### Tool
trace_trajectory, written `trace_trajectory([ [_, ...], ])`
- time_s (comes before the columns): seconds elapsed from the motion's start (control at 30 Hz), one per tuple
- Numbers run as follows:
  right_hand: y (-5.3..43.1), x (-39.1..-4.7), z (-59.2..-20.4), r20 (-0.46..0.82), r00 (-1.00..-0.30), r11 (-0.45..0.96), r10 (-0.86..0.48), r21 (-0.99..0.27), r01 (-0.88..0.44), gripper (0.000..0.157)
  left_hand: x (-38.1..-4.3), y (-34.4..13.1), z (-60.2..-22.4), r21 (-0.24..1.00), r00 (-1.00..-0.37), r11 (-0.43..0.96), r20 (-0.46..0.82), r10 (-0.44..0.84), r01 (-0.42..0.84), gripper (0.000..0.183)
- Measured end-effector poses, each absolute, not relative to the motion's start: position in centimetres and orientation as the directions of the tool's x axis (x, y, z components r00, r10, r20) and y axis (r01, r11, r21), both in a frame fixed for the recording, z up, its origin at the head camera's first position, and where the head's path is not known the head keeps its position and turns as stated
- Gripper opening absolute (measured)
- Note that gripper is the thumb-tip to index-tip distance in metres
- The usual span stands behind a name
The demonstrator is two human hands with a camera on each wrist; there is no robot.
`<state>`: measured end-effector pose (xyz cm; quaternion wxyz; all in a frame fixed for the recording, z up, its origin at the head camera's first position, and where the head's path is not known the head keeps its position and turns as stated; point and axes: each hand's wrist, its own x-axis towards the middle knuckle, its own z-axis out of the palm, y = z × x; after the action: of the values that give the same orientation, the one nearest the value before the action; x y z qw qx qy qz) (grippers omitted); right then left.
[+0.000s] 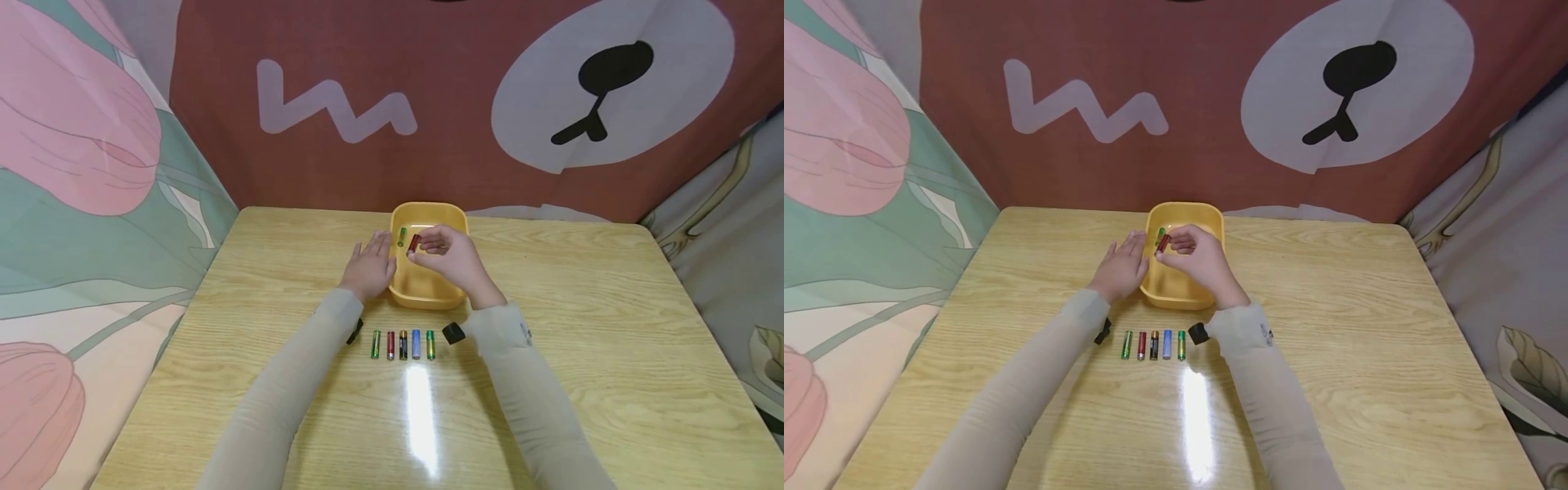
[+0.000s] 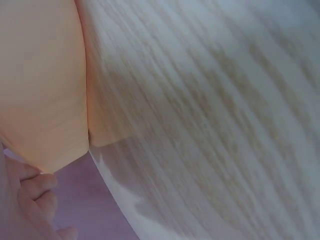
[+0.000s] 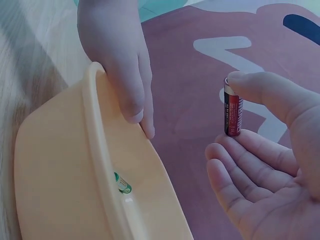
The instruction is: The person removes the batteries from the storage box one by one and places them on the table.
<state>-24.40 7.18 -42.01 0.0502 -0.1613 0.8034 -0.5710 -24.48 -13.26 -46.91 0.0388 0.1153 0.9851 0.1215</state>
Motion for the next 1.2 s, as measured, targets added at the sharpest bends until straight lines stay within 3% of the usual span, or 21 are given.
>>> trace_trajectory([
  [1.2, 10.3, -19.8, -42.8, 0.121, -0.939, 0.260, -0.323, -0.942, -0.211, 0.050, -24.8, -13.5, -47.7, 0.271, -0.967, 0.930, 0.004, 0.256, 0.248, 0.061],
])
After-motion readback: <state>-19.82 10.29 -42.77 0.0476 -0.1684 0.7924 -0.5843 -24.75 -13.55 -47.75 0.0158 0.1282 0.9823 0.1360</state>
